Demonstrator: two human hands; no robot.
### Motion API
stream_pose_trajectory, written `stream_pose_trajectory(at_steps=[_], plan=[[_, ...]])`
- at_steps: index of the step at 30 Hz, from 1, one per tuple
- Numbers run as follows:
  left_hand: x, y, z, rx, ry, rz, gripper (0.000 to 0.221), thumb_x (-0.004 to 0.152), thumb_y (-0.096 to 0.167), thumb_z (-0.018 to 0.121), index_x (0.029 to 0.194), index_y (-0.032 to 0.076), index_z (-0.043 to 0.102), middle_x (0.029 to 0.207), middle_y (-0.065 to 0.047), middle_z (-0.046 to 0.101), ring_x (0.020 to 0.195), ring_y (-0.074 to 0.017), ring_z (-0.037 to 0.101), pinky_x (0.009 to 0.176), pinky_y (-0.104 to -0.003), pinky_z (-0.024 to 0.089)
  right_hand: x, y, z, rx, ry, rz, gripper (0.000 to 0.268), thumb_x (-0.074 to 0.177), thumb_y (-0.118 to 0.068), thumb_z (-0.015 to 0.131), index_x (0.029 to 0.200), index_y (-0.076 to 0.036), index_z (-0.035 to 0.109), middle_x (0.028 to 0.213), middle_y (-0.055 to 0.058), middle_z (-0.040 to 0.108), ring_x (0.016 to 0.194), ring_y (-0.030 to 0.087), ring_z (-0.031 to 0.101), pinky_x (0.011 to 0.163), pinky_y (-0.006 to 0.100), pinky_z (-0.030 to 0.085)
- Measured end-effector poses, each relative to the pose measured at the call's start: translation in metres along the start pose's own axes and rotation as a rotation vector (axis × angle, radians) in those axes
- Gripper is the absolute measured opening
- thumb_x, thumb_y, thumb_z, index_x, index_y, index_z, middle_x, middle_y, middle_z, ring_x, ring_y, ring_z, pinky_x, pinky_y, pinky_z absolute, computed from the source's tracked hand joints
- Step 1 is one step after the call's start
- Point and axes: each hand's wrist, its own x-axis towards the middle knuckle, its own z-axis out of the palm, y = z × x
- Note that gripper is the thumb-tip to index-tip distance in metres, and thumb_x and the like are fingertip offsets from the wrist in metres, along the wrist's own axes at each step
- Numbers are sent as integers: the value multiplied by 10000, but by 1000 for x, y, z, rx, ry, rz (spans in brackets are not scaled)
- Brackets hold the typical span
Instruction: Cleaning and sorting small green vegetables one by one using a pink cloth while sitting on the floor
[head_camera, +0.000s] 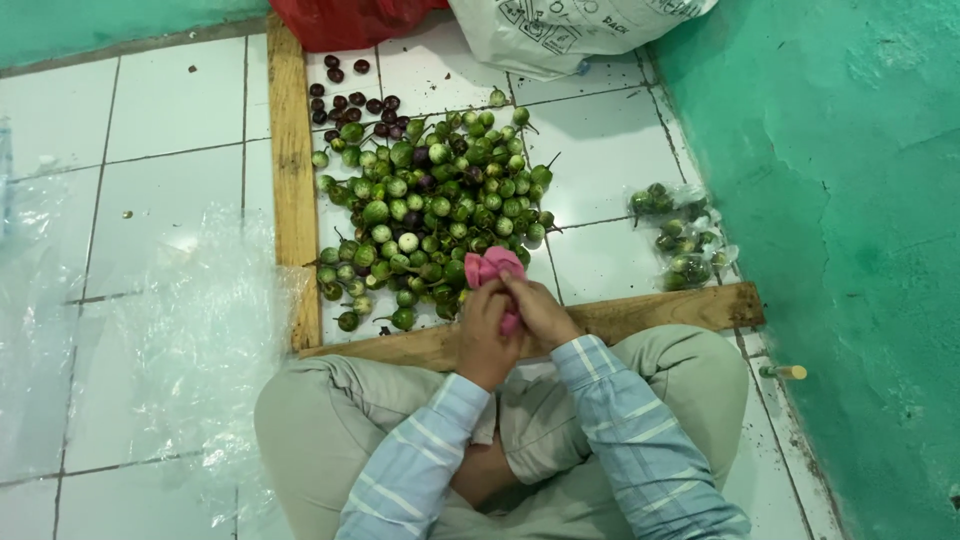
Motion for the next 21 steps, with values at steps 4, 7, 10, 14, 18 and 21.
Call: stream_pose_trajectory(at_steps=[4, 7, 10, 14, 18, 21], plan=[[-7, 6, 10, 73, -53, -75, 239, 831, 116, 648, 1061, 102, 584, 1067, -103, 539, 928, -368, 622, 801, -448, 523, 13, 19, -8, 255, 187, -78, 451, 996, -381, 524, 884, 21, 695, 705, 175, 652, 654, 275, 663, 613, 383, 536], [-3, 4, 5, 53, -188, -318, 351, 831, 142, 690, 1163, 102, 582, 1011, -147, 600, 961, -427, 671, 797, -501, 550, 21, 26, -18, 135, 230, -188, 612, 1074, -534, 389, 888, -34, 688, 820, 169, 692, 841, 317, 671, 846, 447, 529], [-7, -18, 5, 161, -522, -581, 300, 827, 425, 664, 952, 157, 715, 824, -86, 745, 883, -357, 742, 742, -449, 550, -2, 0, -13, 75, 255, -215, 654, 1086, -552, 288, 1019, -47, 697, 939, 167, 731, 984, 332, 683, 962, 490, 502], [3, -22, -13, -96, -590, -806, 414, 724, 500, 727, 961, 165, 783, 870, -68, 790, 927, -301, 767, 750, -390, 564, 37, 47, -26, -57, 305, -290, 710, 1116, -523, 200, 963, -11, 668, 907, 214, 688, 945, 376, 650, 919, 536, 491], [8, -38, -12, -602, -374, -988, 651, 824, 508, 806, 1314, 100, 677, 1070, -187, 748, 788, -280, 744, 625, -337, 643, 17, 24, -18, -100, 256, -305, 759, 1093, -600, 261, 781, -27, 649, 720, 176, 642, 764, 321, 637, 759, 482, 500], [17, -17, -12, -847, -179, -1014, 660, 923, 542, 736, 1371, 72, 623, 1135, -146, 707, 947, -248, 697, 753, -365, 618, 14, 22, -13, -26, 150, -302, 707, 1092, -566, 313, 733, -74, 671, 678, 98, 655, 712, 246, 642, 707, 397, 531]])
